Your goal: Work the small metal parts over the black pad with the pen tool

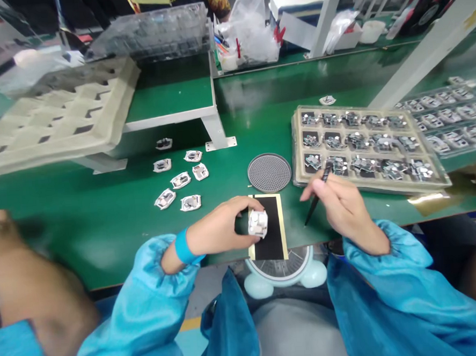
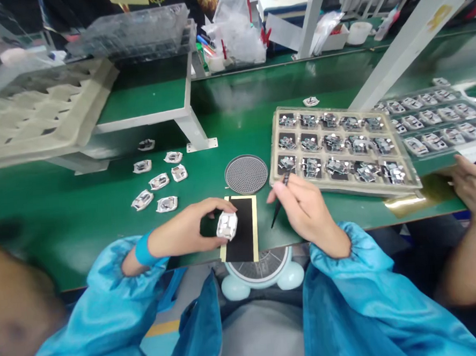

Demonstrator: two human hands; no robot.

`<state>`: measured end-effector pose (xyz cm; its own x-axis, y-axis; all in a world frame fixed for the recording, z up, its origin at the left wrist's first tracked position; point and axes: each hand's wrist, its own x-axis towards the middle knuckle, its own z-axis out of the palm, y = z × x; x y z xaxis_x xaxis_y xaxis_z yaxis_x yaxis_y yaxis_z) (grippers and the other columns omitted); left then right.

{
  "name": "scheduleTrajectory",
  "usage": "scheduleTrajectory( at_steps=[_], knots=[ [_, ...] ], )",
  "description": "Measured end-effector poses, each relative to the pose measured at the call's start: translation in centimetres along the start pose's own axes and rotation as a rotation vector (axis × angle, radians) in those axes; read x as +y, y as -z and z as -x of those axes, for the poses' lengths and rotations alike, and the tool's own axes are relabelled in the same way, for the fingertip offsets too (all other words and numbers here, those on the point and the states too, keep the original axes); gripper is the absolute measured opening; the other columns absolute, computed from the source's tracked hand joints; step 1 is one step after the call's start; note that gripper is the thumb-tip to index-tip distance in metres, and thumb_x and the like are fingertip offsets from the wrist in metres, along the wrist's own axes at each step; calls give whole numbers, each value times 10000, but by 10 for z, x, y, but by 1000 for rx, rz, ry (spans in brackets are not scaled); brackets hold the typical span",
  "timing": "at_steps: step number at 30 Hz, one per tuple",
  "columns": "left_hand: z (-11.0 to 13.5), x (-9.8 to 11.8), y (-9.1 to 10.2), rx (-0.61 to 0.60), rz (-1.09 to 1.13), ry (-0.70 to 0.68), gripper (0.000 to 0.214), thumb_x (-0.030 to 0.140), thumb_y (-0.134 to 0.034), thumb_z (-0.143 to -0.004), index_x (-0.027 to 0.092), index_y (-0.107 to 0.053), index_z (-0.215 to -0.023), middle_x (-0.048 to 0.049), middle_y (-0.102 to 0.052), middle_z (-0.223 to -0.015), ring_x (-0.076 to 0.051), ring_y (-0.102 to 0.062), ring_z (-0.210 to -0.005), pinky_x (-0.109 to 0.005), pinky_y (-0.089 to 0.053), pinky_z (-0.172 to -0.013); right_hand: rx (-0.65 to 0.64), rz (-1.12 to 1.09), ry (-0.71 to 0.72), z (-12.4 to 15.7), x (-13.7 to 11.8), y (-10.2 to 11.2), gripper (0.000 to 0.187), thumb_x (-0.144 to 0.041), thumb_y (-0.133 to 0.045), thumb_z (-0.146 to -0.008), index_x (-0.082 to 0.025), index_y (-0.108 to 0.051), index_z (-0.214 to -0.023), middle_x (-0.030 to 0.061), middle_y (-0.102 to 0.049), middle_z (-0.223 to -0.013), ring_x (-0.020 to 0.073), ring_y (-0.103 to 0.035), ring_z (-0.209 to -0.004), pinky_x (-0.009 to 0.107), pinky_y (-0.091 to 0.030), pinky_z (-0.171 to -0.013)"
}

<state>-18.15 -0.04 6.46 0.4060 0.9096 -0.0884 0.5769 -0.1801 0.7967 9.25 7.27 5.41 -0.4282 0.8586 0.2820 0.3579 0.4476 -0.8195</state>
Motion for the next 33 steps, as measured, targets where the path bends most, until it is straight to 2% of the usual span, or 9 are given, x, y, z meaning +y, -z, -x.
scheduleTrajectory(
  at_steps=[2, 4, 7, 9, 13, 19, 22, 27, 33],
  knots=[
    [-11, -1, -1, 26, 129, 78, 446, 184, -756, -754, 232, -581, -1161, -54, -706, -1058, -193, -663, -895, -317, -523, -741, 34, -154, -163, 5, 8, -1, 438, -470, -443, -1048, -220, -697, -794, 21, -647, -697, 144, -598, -582, 300, -506, -598],
    [-20, -7, -1, 38, 326, 125, 451, 166, -745, -764, 216, -545, -1166, -42, -700, -978, -159, -658, -802, -259, -485, -630, 4, -331, -262, 5, 14, -7, 318, -492, -587, -980, -216, -686, -857, 4, -665, -671, 141, -612, -545, 282, -514, -544],
    [-27, -16, -4, 84, 528, 169, 553, 164, -772, -759, 206, -538, -1258, -59, -700, -1021, -155, -680, -855, -249, -513, -669, -16, -360, -163, 1, 18, -19, 201, -398, -778, -852, -211, -714, -884, 35, -737, -817, 182, -706, -740, 302, -577, -649],
    [-28, -18, -9, 89, 599, 204, 589, 176, -798, -749, 203, -562, -1288, -69, -708, -1041, -164, -695, -885, -280, -554, -743, 2, -273, -80, -1, 19, -25, 138, -348, -772, -860, -215, -741, -865, 52, -756, -903, 194, -719, -840, 323, -593, -722],
    [-27, -9, -17, 122, 762, 275, 467, 232, -820, -745, 180, -612, -1160, -81, -740, -1006, -186, -734, -827, -327, -607, -775, 81, -255, -160, -3, 19, -38, 159, -352, -760, -873, -208, -730, -936, 45, -764, -882, 183, -735, -760, 338, -619, -716],
    [-22, -10, 7, 477, 622, 342, 318, 370, -804, -789, 188, -641, -993, -18, -713, -735, -150, -680, -570, -221, -513, -451, 30, -293, -215, -12, 6, -61, 210, -388, -751, -879, -205, -700, -966, 36, -763, -806, 192, -755, -713, 312, -625, -645],
    [-20, -17, 12, 417, 561, 398, 311, 376, -814, -774, 182, -675, -973, -32, -733, -753, -162, -687, -571, -248, -554, -483, 13, -169, -157, -18, 1, -70, 190, -382, -750, -881, -213, -709, -958, 38, -774, -851, 189, -754, -720, 312, -623, -660],
    [-20, -27, -2, 332, 517, 378, 256, 368, -748, -831, 182, -684, -996, -62, -774, -877, -188, -742, -670, -295, -621, -617, 37, -124, -112, -19, 3, -75, 162, -362, -739, -894, -222, -699, -963, 25, -774, -847, 185, -760, -723, 300, -625, -659],
    [-18, -32, -9, 312, 498, 379, 210, 335, -719, -852, 194, -651, -992, -42, -760, -837, -194, -750, -662, -306, -632, -631, 42, -48, -84, -17, 2, -76, 154, -363, -737, -899, -229, -703, -967, 23, -776, -873, 182, -753, -711, 309, -625, -655]
  ],
)
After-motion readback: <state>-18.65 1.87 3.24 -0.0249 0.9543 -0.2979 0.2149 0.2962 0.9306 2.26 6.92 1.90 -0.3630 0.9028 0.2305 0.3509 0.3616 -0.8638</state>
